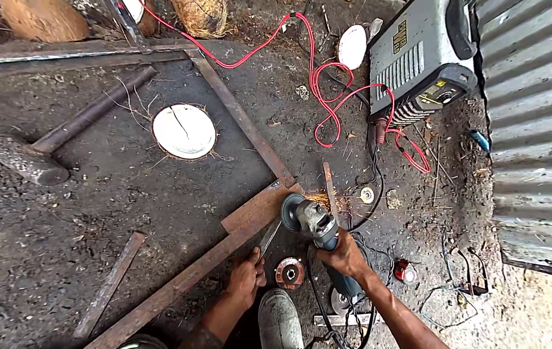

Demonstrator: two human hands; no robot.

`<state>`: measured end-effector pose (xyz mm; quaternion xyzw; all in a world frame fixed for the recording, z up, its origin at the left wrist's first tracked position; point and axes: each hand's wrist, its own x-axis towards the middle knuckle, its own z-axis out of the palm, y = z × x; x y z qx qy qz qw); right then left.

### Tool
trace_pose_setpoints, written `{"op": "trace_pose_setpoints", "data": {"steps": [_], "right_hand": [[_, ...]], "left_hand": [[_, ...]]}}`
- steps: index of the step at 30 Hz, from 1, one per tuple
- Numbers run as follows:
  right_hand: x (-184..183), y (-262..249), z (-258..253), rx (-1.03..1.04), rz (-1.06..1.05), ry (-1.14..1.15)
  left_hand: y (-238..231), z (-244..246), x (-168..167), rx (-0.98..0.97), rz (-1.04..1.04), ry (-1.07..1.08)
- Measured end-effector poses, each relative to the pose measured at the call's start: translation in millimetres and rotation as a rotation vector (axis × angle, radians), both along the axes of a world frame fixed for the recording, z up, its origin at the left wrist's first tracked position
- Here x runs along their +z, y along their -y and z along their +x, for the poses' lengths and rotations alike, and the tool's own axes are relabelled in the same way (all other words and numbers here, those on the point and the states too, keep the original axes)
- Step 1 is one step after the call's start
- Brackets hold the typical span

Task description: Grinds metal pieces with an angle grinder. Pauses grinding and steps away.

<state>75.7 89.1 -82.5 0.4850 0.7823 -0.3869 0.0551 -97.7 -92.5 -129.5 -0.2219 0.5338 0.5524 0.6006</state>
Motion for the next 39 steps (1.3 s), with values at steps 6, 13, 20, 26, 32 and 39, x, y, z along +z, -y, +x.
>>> {"op": "trace_pose_setpoints", "data": {"steps": [6, 13, 20, 26, 32, 39], "right_hand": [[-0.4, 7.3, 0.9, 0.057, 0.000, 0.012], [4.2, 7.5, 2.0, 0.047, -0.009, 0.034], [2.1, -4.3, -2.2, 0.009, 0.006, 0.023], [3.8, 8.4, 3.5, 0.089, -0.013, 0.060], [4.2, 2.6, 1.9, 0.046, -0.014, 0.042], [3.4, -6.1, -3.6, 0.038, -0.002, 0.016]], "left_hand": [[-1.9, -2.8, -1.8, 0.021, -0.003, 0.019], [-3.0, -1.8, -1.5, 0.022, 0.017, 0.020], [-2.1, -0.3, -1.2, 0.014, -0.002, -0.025], [-3.4, -1.1, -3.4, 0.013, -0.007, -0.049], [-4.0, 3.0, -2.2, 0.037, -0.003, -0.045], [-1.2, 2.0, -2.0, 0.008, -0.018, -0.069]]}}
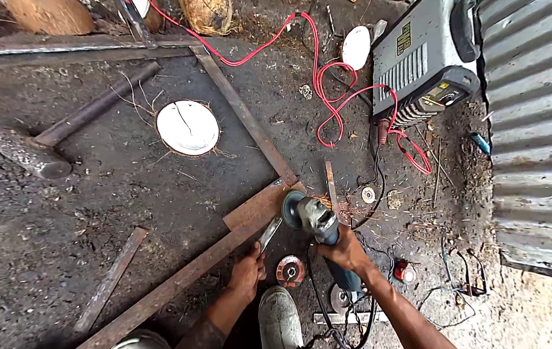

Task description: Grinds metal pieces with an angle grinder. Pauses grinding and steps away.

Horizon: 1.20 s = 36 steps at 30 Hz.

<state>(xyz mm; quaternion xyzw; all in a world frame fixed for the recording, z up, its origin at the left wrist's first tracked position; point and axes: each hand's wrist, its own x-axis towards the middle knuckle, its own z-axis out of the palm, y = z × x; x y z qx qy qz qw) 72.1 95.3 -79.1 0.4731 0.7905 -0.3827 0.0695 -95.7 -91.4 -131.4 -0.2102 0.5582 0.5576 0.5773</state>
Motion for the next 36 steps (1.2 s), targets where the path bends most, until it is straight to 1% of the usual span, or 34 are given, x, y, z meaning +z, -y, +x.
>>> {"op": "trace_pose_setpoints", "data": {"steps": [2, 7, 12, 17, 20, 23, 28, 30, 32, 34, 36], "right_hand": [[2.8, -1.1, -1.5, -0.010, 0.003, 0.026], [4.6, 13.3, 3.0, 0.077, -0.002, 0.068], [4.9, -3.4, -1.3, -0.006, 0.005, 0.037], [3.5, 11.4, 2.7, 0.081, -0.029, 0.066], [1.1, 4.7, -1.2, 0.054, 0.004, 0.033], [2.7, -1.4, -3.8, 0.015, 0.009, 0.064], [2.5, 14.4, -0.1, 0.076, -0.002, 0.068], [2.9, 7.8, -0.2, 0.043, 0.007, 0.050], [6.5, -2.3, 3.0, -0.041, 0.001, -0.023], [9.7, -8.2, 12.7, -0.124, 0.014, -0.128], [12.8, -8.3, 25.4, -0.176, 0.037, -0.215]], "left_hand": [[-1.7, 0.4, 1.2, 0.015, 0.002, -0.010], [-3.9, -1.0, -2.8, 0.005, 0.011, -0.048], [-3.5, 1.0, -0.3, 0.010, 0.008, -0.065], [-3.8, 3.3, -1.8, 0.023, 0.002, -0.082], [-0.5, 4.8, -1.2, 0.005, -0.005, -0.095], [-2.1, 3.7, 2.1, 0.007, -0.012, -0.097], [-3.6, 2.2, -0.9, -0.002, -0.016, -0.113], [-3.6, 3.3, 0.3, 0.004, -0.017, -0.076], [-3.7, -0.6, 4.2, -0.016, -0.009, 0.025], [-2.0, -10.1, 5.0, -0.076, 0.017, 0.145], [4.6, -20.0, 0.2, -0.195, 0.103, 0.183]]}}
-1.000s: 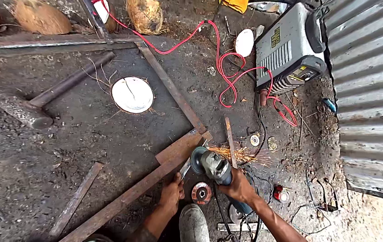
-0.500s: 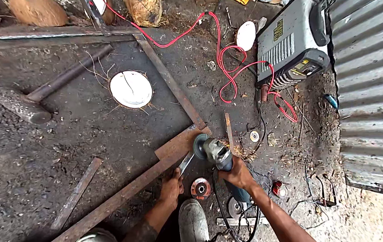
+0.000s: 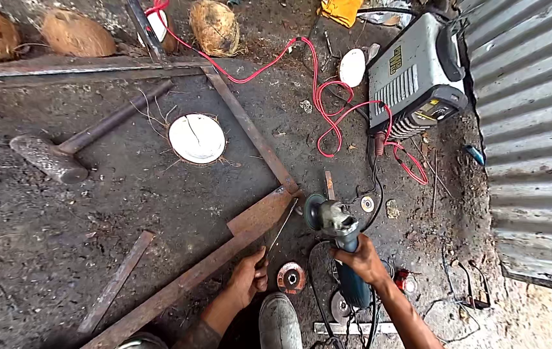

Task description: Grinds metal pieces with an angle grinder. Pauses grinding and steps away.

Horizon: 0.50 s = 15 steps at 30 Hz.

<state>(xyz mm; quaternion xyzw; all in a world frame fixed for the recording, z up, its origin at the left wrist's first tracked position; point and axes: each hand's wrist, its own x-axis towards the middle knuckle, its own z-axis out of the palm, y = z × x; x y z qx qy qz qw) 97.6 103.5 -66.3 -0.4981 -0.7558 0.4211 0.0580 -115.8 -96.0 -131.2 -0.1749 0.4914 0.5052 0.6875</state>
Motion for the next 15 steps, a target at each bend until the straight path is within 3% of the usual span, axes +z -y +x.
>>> {"op": "trace_pose_setpoints", "data": {"steps": [6, 11, 15], "right_hand": [[0.5, 9.2, 16.8, -0.065, -0.023, -0.106], [-5.0, 12.8, 11.8, -0.016, -0.008, -0.067], [-7.7, 18.2, 2.0, 0.046, -0.013, -0.028]], "left_hand": [[11.3, -24.6, -3.7, -0.467, 0.224, -0.310], [16.6, -36.2, -5.8, -0.500, 0.310, -0.458], [15.5, -32.0, -9.2, -0.548, 0.263, -0.795]]}}
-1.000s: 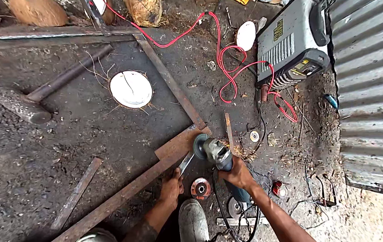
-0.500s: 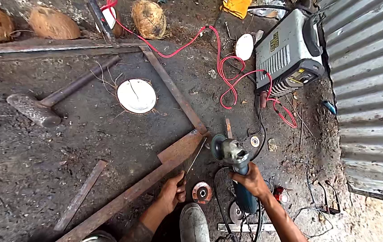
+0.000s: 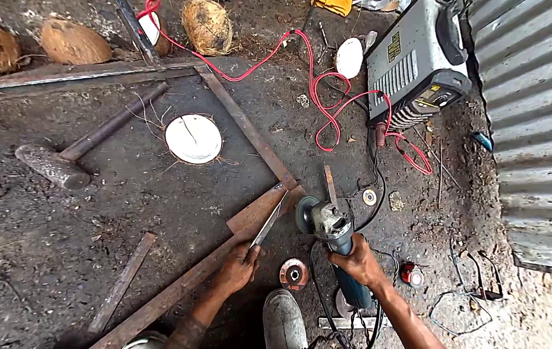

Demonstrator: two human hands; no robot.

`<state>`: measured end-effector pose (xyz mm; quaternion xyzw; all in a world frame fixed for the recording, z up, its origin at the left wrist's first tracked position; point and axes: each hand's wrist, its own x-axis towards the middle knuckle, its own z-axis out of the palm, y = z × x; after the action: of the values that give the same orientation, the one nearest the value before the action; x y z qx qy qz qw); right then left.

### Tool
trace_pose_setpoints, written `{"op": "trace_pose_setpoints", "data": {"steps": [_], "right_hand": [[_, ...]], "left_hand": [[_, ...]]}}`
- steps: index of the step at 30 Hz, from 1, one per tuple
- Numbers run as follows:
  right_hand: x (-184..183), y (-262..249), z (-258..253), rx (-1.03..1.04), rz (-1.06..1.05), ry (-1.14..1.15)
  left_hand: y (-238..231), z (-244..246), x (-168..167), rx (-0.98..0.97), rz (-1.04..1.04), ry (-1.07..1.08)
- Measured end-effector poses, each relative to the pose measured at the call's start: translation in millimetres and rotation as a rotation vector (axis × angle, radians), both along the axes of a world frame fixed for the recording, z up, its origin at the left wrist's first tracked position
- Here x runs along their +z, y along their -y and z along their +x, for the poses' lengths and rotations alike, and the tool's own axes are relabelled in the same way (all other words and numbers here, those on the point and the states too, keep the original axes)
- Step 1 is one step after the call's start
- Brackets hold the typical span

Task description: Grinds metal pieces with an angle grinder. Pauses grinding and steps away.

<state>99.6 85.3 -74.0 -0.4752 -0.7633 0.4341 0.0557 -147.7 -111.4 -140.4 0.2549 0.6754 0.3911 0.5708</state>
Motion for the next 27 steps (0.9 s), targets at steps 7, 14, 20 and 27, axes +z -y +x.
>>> {"op": "trace_pose_setpoints", "data": {"steps": [7, 14, 20, 27], "right_hand": [[-5.1, 14.0, -19.8, 0.147, -0.024, 0.194], [-1.6, 13.1, -32.2, 0.182, 0.002, 0.246], [4.1, 3.7, -43.9, 0.175, 0.020, 0.325], [2.1, -2.5, -47.0, 0.179, 0.048, 0.314]], "left_hand": [[-1.8, 18.5, -6.1, -0.099, 0.040, -0.701], [-5.6, 27.7, 1.3, -0.178, -0.103, -0.834], [-6.9, 33.8, -0.8, -0.226, -0.163, -0.925], [-4.9, 35.0, -4.5, -0.209, -0.138, -0.951]]}}
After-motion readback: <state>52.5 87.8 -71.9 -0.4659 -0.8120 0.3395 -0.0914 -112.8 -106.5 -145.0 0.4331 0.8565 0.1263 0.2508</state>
